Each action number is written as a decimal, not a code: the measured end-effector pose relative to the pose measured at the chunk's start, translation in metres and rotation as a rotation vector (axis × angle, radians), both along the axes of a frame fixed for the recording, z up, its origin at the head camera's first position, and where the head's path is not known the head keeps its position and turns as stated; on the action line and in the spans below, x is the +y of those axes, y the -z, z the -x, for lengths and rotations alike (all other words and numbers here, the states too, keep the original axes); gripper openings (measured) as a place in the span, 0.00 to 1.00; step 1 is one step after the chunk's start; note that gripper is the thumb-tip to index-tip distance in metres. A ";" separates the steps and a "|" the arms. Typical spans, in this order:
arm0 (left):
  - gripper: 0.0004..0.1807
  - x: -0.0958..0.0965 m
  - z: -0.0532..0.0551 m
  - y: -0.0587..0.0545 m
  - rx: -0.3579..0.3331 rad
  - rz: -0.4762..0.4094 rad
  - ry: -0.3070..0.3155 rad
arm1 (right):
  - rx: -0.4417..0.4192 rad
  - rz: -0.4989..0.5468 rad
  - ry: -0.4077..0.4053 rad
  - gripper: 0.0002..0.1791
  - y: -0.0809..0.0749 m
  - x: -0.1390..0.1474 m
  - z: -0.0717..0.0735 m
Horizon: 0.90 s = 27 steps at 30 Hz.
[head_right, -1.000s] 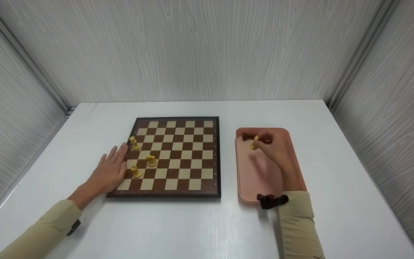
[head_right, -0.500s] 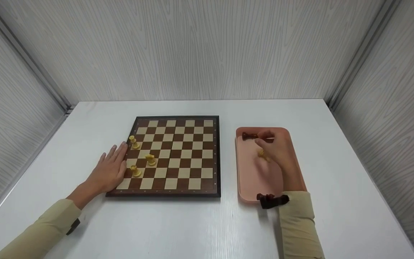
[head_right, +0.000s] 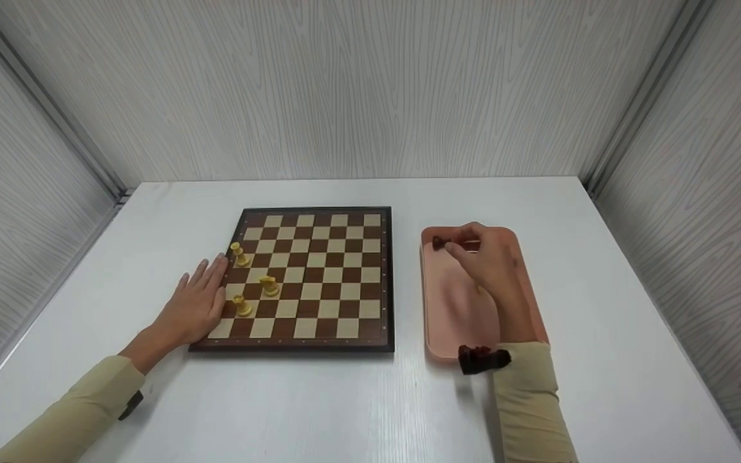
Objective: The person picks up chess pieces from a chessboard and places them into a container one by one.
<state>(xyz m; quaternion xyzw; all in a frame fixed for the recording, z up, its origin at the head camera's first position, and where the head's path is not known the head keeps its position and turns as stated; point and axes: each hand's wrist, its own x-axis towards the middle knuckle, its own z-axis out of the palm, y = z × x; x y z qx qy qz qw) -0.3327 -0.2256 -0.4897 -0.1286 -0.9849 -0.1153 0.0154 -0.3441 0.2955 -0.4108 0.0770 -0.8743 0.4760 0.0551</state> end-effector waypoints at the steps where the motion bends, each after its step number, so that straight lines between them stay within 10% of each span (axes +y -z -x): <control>1: 0.33 0.000 0.000 0.000 0.000 0.002 -0.001 | 0.006 -0.002 -0.001 0.19 -0.001 -0.001 -0.001; 20: 0.33 0.001 0.001 -0.001 0.015 0.004 0.008 | 0.155 -0.132 0.021 0.13 -0.009 -0.026 -0.006; 27: 0.33 0.000 0.000 -0.002 -0.013 0.018 0.001 | 0.103 0.057 -0.086 0.15 -0.008 -0.045 -0.006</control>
